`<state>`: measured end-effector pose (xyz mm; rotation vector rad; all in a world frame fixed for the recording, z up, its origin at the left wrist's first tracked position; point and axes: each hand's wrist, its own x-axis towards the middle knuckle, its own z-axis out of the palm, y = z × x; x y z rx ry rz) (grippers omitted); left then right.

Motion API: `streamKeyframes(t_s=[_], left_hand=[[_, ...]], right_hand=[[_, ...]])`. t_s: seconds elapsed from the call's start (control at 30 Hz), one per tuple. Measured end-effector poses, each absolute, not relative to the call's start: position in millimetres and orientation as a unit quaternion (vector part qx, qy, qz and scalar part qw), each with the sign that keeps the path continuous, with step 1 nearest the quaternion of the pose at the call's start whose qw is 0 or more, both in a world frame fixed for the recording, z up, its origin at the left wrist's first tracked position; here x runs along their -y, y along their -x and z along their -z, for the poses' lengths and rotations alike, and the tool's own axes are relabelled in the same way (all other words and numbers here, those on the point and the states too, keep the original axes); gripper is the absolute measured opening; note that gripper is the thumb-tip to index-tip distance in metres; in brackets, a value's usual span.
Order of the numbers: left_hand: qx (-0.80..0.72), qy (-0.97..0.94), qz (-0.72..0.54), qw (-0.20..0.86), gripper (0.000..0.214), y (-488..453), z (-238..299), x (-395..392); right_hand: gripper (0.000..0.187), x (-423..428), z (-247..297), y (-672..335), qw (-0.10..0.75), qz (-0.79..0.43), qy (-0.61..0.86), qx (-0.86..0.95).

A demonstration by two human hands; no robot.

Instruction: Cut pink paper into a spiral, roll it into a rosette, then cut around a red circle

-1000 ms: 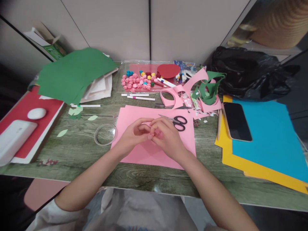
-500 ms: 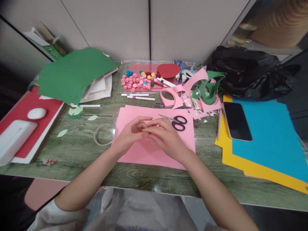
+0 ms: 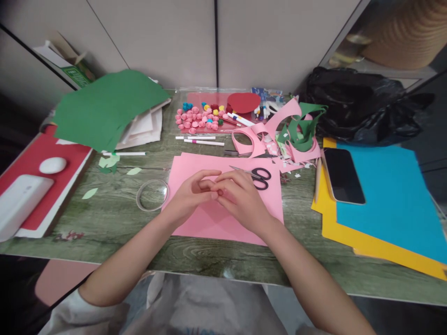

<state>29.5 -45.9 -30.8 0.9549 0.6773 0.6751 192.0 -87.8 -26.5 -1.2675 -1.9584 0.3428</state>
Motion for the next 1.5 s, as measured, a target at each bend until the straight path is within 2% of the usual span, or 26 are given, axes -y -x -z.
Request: streamKeyframes(t_s=[0.27,0.6,0.87,1.1,1.23,1.37,1.5], left_hand=[[-0.303,-0.469,-0.303,0.772,0.042,-29,31,45],[-0.289,-0.469,-0.309,0.775,0.044,-30,30,47],[-0.304,-0.439,-0.311,0.786,0.044,-34,28,50],[-0.300,-0.458,-0.312,0.776,0.044,-29,31,47],[-0.301,-0.466,-0.303,0.775,0.046,-25,28,43],[-0.318,-0.506,-0.293,0.746,0.046,-23,25,41],[-0.327,-0.539,-0.295,0.718,0.044,-24,25,43]], right_hand=[[0.024,88,27,-193,0.363,-0.172,0.468,0.787],[0.009,88,24,-193,0.428,-0.167,0.521,0.720],[0.019,89,25,-188,0.430,-0.188,0.525,0.710],[0.013,88,25,-187,0.424,-0.183,0.512,0.724],[0.022,88,24,-191,0.397,-0.186,0.477,0.761],[0.026,87,27,-195,0.368,-0.187,0.454,0.790],[0.022,86,29,-195,0.386,-0.178,0.463,0.778]])
